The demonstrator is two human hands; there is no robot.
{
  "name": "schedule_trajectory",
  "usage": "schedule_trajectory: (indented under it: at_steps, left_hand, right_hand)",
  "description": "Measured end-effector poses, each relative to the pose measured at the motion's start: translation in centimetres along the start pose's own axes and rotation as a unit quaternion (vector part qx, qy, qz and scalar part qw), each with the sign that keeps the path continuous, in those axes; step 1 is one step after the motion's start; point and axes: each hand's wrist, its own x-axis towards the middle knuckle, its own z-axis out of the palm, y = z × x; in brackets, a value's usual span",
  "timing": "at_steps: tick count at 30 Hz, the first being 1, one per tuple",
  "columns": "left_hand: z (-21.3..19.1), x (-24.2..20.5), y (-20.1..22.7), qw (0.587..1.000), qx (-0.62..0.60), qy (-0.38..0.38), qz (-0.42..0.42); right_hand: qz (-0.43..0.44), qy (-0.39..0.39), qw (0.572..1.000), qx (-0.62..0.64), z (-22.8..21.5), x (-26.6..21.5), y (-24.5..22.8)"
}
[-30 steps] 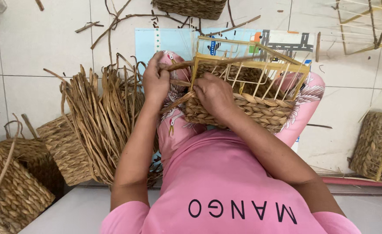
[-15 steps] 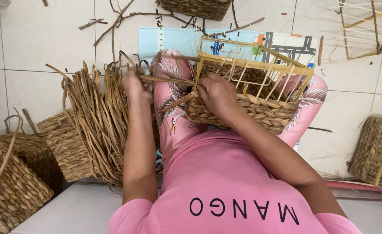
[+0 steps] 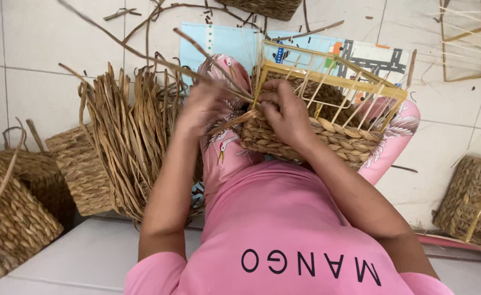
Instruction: The person is weaving dried plant strips through the wire frame of a basket by hand. They weave individual strips around the vertical wire supports and through existing woven layers to build up the sides of the basket.
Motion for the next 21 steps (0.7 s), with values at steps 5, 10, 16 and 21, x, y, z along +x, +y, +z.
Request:
schedule_trajectory:
  at_steps: [5, 10, 16, 21]
  left_hand:
    - [4.3, 0.2, -2.4, 0.995, 0.000, 0.047, 0.084]
    - [5.9, -5.7, -2.3, 0.935, 0.077, 0.133, 0.320]
    - [7.3, -11.9, -2.1, 0.943, 0.184, -0.035, 0.274]
    - [5.1, -9.2, -4.7, 0.797, 0.557, 0.103, 0.208]
  right_hand:
    - [-0.028, -0.014, 0.999, 0.006, -0.6, -0.5, -0.8]
    - [-0.147, 0.011, 0.986, -0.074, -1.7, -1.6, -3.2]
    - [-0.143, -0.038, 0.976, -0.157, -1.2, -1.1, -2.2]
    - [-0.221, -0.006, 0.970, -0.105, -0.9, -2.6, -0.8]
